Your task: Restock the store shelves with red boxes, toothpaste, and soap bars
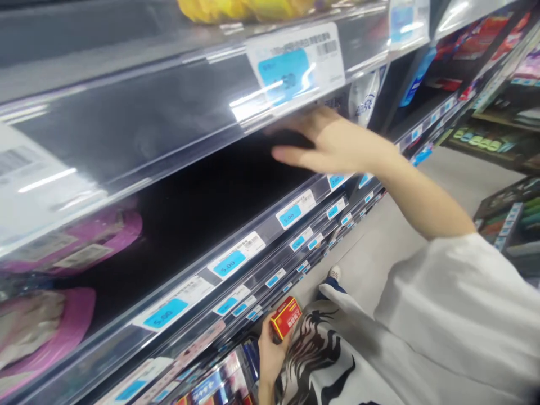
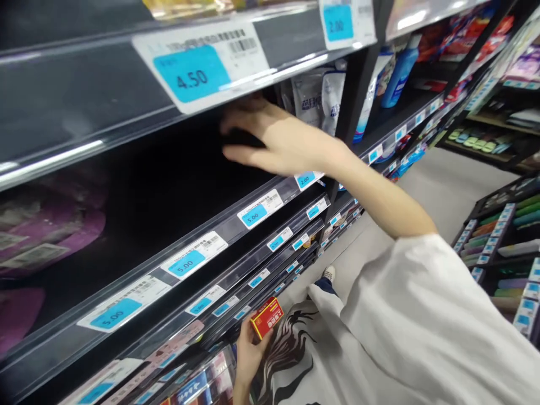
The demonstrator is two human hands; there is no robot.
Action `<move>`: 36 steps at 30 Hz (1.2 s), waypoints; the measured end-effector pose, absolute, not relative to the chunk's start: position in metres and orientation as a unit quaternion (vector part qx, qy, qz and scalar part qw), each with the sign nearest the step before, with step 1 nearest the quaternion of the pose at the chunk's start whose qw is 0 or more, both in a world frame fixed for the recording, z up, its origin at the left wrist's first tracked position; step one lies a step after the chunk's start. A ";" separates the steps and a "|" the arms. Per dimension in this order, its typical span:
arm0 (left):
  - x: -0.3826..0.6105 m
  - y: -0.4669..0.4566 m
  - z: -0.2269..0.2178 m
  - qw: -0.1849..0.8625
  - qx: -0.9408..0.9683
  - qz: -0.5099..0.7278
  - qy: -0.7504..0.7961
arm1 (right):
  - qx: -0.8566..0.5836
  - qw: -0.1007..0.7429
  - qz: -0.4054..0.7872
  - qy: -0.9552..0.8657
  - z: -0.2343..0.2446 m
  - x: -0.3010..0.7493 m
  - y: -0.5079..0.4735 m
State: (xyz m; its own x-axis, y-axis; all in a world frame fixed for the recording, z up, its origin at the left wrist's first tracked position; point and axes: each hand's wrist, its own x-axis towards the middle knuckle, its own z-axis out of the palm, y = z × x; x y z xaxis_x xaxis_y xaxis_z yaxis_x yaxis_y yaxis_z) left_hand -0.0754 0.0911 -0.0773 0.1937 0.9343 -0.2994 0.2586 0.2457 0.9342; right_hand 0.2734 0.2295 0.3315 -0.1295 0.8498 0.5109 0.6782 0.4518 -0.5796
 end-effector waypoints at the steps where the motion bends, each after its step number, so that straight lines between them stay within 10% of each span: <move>1: -0.074 0.092 -0.072 0.561 0.524 0.317 0.557 | -0.480 0.397 0.130 -0.771 0.324 0.276 0.214; 12: -0.051 0.082 0.009 0.518 0.457 0.515 0.508 | -0.461 0.444 0.537 -0.550 0.039 0.176 0.088; 36: -0.061 0.074 0.013 0.377 0.523 0.536 0.545 | -0.330 0.487 0.430 -0.685 0.026 0.117 0.105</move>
State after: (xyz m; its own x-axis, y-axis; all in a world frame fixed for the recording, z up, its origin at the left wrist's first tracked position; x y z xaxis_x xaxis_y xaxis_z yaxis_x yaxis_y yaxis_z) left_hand -0.0607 0.0735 0.0130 -0.1684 0.9744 0.1492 0.1669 -0.1209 0.9785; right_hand 0.1172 0.1053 0.0262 -0.3074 0.8708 0.3837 0.0327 0.4127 -0.9103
